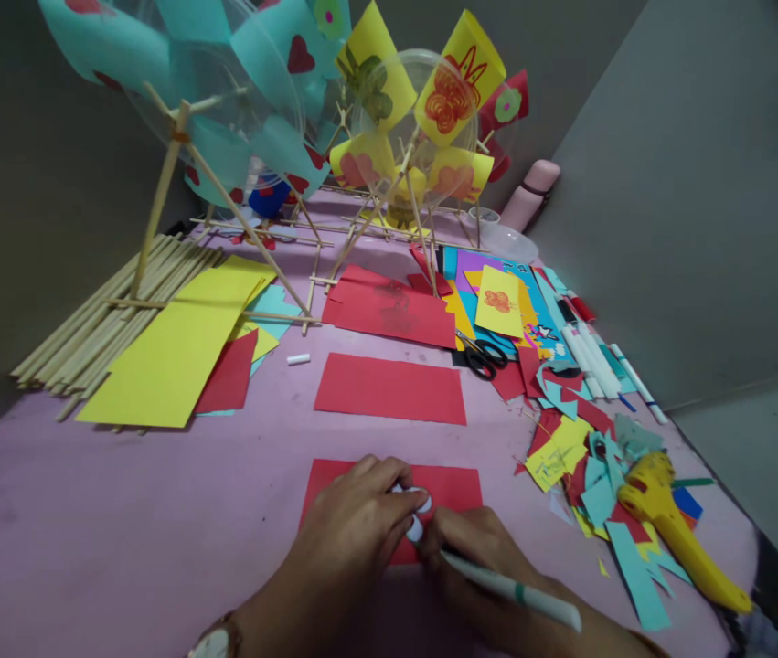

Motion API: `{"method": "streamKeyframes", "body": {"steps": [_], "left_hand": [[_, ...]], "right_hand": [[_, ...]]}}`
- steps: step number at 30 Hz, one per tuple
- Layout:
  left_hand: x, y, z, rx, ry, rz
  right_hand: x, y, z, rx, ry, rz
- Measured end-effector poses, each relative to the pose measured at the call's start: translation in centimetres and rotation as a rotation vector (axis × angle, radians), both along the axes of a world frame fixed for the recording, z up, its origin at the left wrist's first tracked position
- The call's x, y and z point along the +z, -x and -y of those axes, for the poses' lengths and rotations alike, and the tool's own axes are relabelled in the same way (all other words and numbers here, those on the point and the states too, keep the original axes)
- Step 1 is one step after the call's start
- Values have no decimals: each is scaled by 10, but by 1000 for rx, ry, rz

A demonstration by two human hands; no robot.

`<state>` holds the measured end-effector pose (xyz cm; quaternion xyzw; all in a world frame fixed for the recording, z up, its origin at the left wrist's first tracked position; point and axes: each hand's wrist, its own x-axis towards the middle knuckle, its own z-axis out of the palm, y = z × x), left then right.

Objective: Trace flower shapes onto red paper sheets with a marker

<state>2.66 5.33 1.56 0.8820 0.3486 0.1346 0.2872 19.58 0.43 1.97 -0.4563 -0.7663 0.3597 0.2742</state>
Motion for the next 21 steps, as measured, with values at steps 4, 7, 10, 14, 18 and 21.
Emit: {"method": "streamKeyframes", "body": {"steps": [4, 7, 10, 14, 18, 21], "left_hand": [[1, 0, -1, 6, 28, -24], [2, 0, 0, 3, 34, -21], [1, 0, 0, 6, 40, -17], [0, 0, -1, 3, 51, -20], [-2, 1, -3, -29, 42, -27], [-4, 2, -5, -32, 37, -19]], "right_hand": [[-3, 1, 0, 2, -22, 4], [-7, 0, 0, 4, -49, -9], [-8, -1, 2, -13, -28, -36], [-6, 0, 3, -56, 17, -122], [-5, 1, 2, -66, 36, -142], [-5, 1, 1, -78, 26, -140]]}}
